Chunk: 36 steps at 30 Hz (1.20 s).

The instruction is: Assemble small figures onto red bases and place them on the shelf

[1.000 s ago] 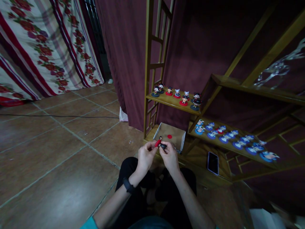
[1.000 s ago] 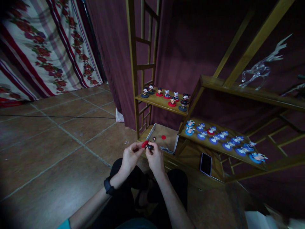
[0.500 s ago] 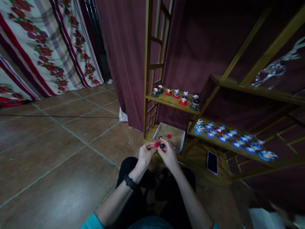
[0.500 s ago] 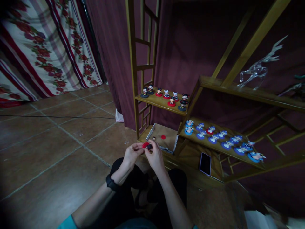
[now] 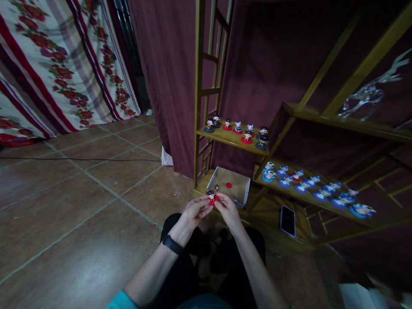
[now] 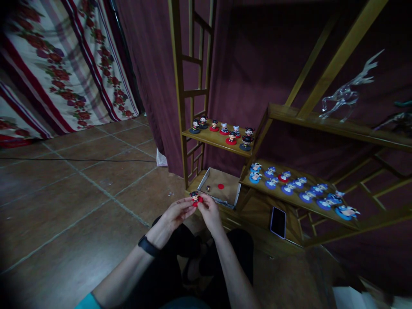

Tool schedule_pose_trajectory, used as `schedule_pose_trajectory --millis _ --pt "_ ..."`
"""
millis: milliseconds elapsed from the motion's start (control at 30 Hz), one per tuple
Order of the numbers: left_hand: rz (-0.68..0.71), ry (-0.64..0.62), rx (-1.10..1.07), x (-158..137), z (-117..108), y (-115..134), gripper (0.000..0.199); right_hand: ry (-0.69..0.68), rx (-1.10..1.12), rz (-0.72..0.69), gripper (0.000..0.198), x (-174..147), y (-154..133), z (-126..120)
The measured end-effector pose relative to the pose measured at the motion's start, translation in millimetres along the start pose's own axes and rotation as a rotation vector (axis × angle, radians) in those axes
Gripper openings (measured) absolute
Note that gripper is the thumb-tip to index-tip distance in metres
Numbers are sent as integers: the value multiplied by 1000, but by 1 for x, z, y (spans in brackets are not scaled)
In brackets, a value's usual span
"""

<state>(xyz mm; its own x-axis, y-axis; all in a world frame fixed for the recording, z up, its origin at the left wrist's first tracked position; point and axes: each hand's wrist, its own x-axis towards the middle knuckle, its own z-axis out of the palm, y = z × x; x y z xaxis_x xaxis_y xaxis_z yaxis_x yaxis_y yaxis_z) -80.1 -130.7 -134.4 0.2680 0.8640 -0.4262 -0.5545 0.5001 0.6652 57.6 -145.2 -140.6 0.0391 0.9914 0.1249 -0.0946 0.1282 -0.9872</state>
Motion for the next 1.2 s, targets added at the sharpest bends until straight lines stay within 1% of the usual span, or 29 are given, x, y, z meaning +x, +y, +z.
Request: schedule_pose_trajectory --millis 133,400,633,800,933,1033,1133,1200 --pt "27 0 19 -3 4 2 25 14 17 -8 32 1 5 2" --pt "164 73 87 -8 14 -2 28 64 12 1 24 1 1 5" --pt "261 89 184 -10 23 2 32 105 71 71 20 4 -1 10" --pt "280 79 210 -10 23 5 33 107 106 87 22 7 -7 13" --pt "331 17 215 -12 22 6 35 75 71 18 20 8 -10 10" --pt "472 -40 278 -15 24 7 37 69 -3 -85 17 6 -10 7" --pt "632 -52 361 -21 28 9 38 88 -61 -217 15 2 -12 6" --pt "704 -61 425 -27 30 10 36 102 -95 -293 13 -2 -14 5"
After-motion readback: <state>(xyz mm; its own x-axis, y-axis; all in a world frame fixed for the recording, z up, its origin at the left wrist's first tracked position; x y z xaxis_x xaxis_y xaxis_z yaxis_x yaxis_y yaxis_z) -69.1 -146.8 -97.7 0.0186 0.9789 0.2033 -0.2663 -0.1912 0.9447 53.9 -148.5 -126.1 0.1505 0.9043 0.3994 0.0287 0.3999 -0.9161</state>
